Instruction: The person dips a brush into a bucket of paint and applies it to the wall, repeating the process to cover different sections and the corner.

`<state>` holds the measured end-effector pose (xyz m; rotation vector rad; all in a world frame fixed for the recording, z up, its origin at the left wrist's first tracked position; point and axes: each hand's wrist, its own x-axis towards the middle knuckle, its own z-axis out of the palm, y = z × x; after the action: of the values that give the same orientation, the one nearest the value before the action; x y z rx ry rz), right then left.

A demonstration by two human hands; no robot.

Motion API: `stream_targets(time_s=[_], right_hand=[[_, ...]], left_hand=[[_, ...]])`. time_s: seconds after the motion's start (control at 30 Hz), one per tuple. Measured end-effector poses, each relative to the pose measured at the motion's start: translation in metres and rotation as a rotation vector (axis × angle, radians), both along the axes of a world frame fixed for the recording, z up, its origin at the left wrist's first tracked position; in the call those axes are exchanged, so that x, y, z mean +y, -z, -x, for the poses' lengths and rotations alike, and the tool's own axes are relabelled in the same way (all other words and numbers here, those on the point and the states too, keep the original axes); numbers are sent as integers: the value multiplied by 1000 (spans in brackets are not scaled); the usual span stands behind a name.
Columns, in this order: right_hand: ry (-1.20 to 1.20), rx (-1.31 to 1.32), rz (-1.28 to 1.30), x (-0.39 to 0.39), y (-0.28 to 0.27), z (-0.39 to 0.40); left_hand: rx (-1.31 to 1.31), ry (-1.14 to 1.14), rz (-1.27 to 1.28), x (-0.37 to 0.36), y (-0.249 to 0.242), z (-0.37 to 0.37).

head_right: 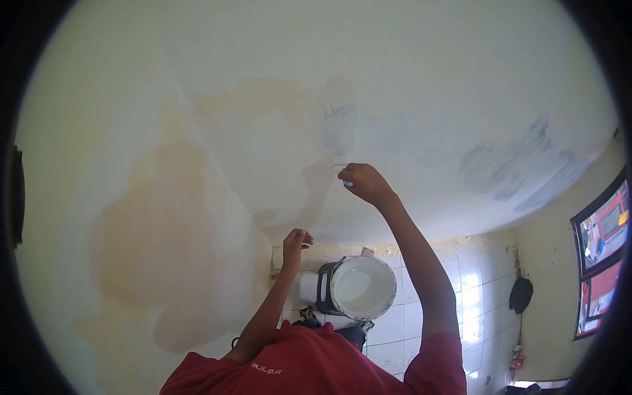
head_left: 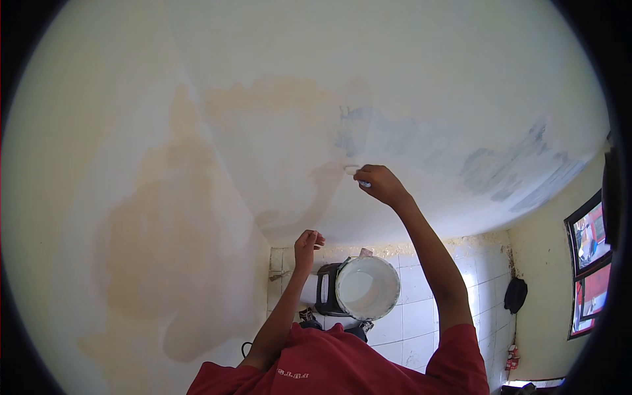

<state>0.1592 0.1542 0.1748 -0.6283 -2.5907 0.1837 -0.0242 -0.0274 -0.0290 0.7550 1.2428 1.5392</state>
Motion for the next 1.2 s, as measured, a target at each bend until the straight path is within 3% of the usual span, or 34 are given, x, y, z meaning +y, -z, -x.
stream_targets(time_s=[0.17,0.4,0.5,0.7,0.77,0.87,1.1,1.2], right_hand=[[2,-7,-59,16,-49,31],[57,229,-157,-23,-173,45],[54,296,-228,-34,-164,40],[12,166,35,-17,-36,41],[32,111,67,-8,-18,41],[1,135,-29,7,-31,42],[108,383,-183,-23,-174,39],[80,309,-186,-35,-170,29]], left_hand=[[8,8,3,-5,-3,0],[-17,-29,-13,-2,-8,5],[-35,-49,-20,-2,-9,8],[-19,-49,-12,-4,-11,9],[-11,-45,2,-4,-10,9],[-56,-50,-11,-6,-11,10],[-55,-45,-43,-1,-31,10],[-51,-40,-86,3,-46,10]])
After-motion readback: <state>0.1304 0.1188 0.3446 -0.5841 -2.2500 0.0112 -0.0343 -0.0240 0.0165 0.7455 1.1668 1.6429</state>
